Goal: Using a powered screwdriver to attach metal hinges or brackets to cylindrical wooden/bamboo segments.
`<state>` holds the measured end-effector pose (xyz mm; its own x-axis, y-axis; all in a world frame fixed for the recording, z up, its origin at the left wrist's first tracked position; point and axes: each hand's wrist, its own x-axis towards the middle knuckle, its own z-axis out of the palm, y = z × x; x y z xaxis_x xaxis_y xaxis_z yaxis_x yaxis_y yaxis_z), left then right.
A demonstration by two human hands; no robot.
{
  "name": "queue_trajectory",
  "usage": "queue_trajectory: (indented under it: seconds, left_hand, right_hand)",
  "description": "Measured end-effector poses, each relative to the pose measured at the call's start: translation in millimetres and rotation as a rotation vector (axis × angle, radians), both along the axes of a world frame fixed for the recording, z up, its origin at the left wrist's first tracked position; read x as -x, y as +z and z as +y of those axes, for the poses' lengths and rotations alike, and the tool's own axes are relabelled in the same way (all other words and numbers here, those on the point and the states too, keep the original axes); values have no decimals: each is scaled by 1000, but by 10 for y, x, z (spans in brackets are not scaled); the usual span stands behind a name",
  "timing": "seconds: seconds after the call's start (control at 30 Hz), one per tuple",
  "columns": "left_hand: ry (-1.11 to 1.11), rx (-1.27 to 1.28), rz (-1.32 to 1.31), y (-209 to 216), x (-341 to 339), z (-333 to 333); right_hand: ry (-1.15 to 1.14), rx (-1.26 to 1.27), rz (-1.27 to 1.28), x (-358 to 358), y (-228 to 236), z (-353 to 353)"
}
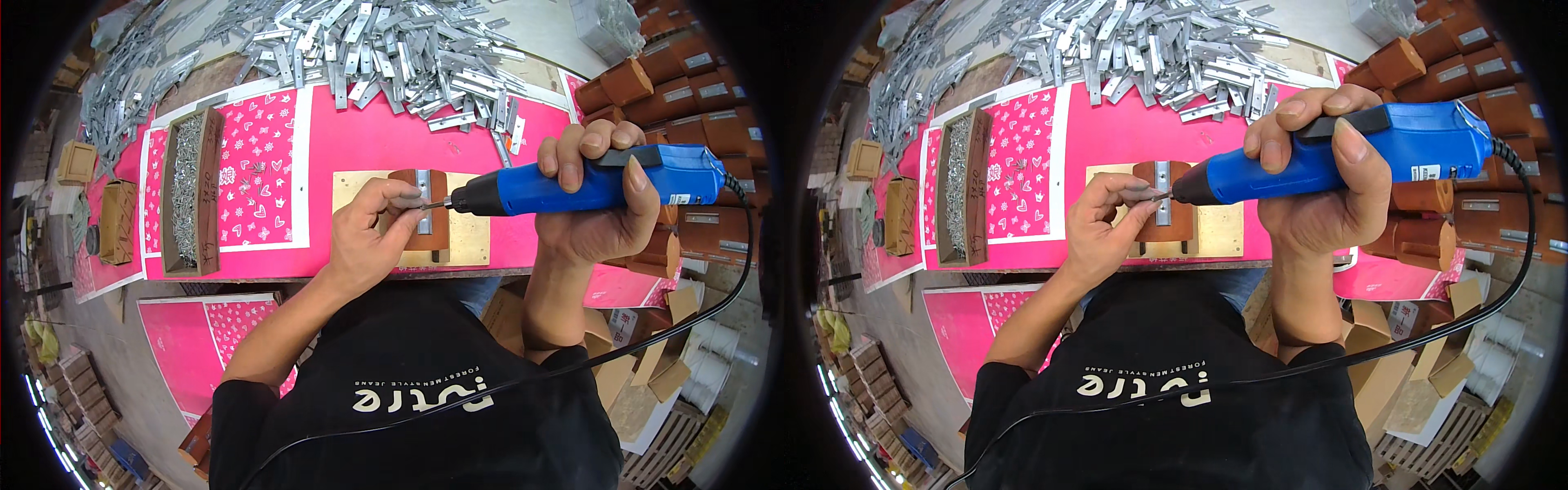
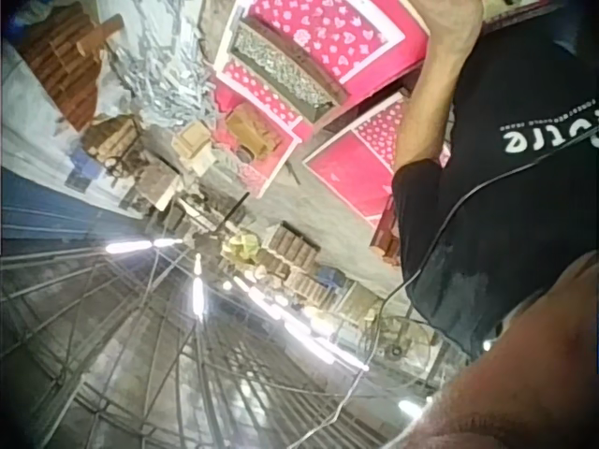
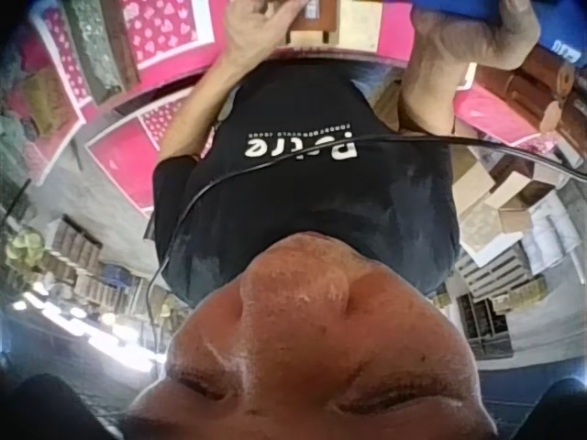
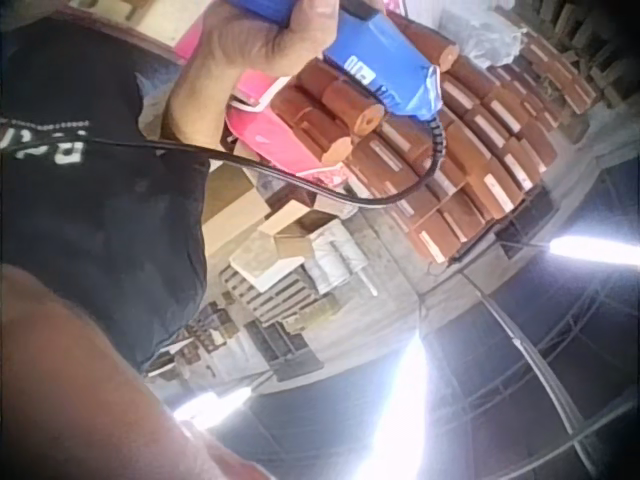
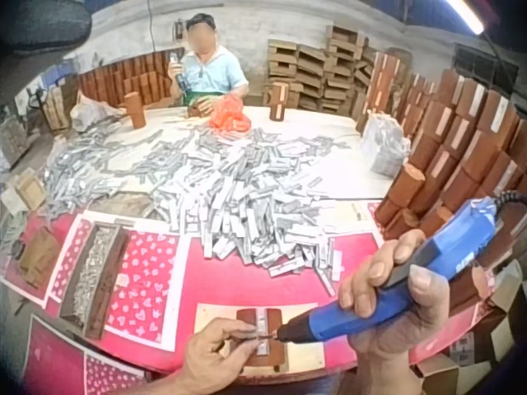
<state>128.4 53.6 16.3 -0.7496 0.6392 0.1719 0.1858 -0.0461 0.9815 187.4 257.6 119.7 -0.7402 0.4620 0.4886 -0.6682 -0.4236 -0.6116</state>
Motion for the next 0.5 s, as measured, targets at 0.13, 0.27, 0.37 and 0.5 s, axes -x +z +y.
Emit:
queue_trajectory:
  seconds: [0.13, 0.27, 0.37, 0.5]
  left_hand:
    - [58, -15, 19, 38, -17, 11]
    - [139, 32, 405, 55, 45, 91]
    - [178, 34, 519, 76, 102, 169]
    - [186, 29, 471, -23, 104, 196]
  right_hand:
    - [13, 14, -4, 67, 21, -49]
    - [13, -70, -44, 142, 66, -134]
    - [22, -232, -72, 180, 50, -156]
    - [-30, -205, -140, 277, 63, -301]
